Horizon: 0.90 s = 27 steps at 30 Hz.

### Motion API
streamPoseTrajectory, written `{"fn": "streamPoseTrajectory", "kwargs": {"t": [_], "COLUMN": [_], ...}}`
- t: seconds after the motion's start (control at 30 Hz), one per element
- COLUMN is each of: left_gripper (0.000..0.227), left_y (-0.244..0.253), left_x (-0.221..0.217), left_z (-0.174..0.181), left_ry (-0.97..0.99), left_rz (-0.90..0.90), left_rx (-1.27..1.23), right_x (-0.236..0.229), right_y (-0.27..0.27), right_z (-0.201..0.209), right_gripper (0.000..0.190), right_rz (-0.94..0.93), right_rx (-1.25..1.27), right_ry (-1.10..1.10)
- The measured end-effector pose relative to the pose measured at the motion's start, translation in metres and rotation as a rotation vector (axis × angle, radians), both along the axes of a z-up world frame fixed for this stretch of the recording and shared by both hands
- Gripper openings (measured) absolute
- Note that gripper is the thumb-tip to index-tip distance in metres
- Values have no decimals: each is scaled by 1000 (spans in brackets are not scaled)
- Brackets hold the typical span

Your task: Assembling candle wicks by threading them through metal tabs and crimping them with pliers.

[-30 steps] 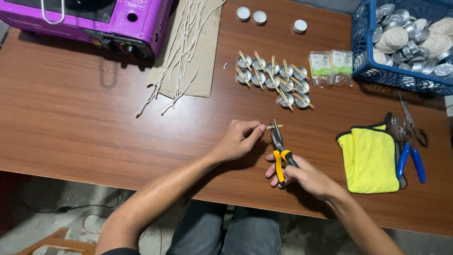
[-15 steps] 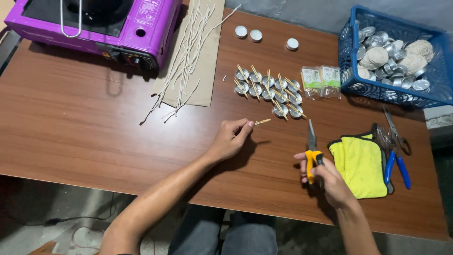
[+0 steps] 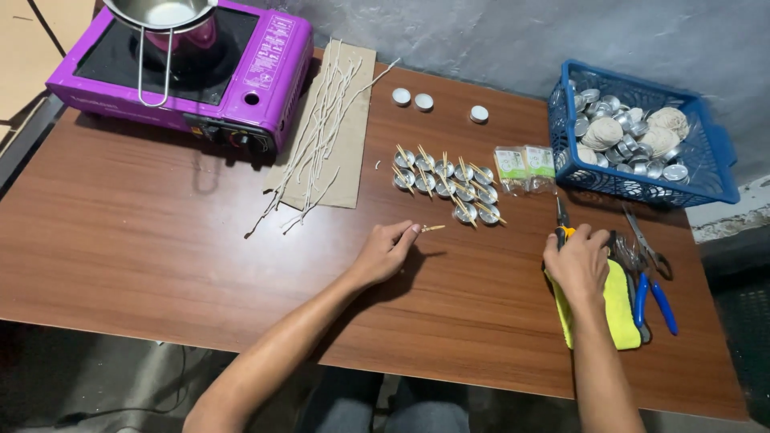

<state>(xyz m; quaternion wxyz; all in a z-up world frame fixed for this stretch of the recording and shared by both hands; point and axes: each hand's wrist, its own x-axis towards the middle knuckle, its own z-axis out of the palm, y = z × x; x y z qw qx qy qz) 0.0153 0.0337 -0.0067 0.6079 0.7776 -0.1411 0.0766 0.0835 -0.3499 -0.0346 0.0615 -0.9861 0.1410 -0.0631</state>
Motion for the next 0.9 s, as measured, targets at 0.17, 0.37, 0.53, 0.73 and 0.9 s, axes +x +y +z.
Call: {"fn": "streamPoseTrajectory", "kwargs": {"t": [0.17, 0.37, 0.53, 0.73, 0.9], "left_gripper": [40, 40, 37, 33, 32], "left_y": [-2, -2, -5, -6, -9], "left_x": [3, 1, -8, -7, -7], "left_z": [-7, -4, 10, 4, 7], "left_ry": [16, 3, -12, -46, -87], "left_rz": [-16, -58, -132, -177, -214], "left_rx": [22, 48, 160, 207, 232], "right_x": [-9, -31, -46, -48, -52], "right_y": [18, 50, 113, 157, 165], "right_z": [10, 29, 36, 36, 39], "right_gripper": [55, 35, 12, 19, 13], "right_rz": [37, 317, 792, 1074, 1091], "right_rx": [-85, -130, 450, 744, 739], "right_ry": [-113, -528, -591, -419, -373]}}
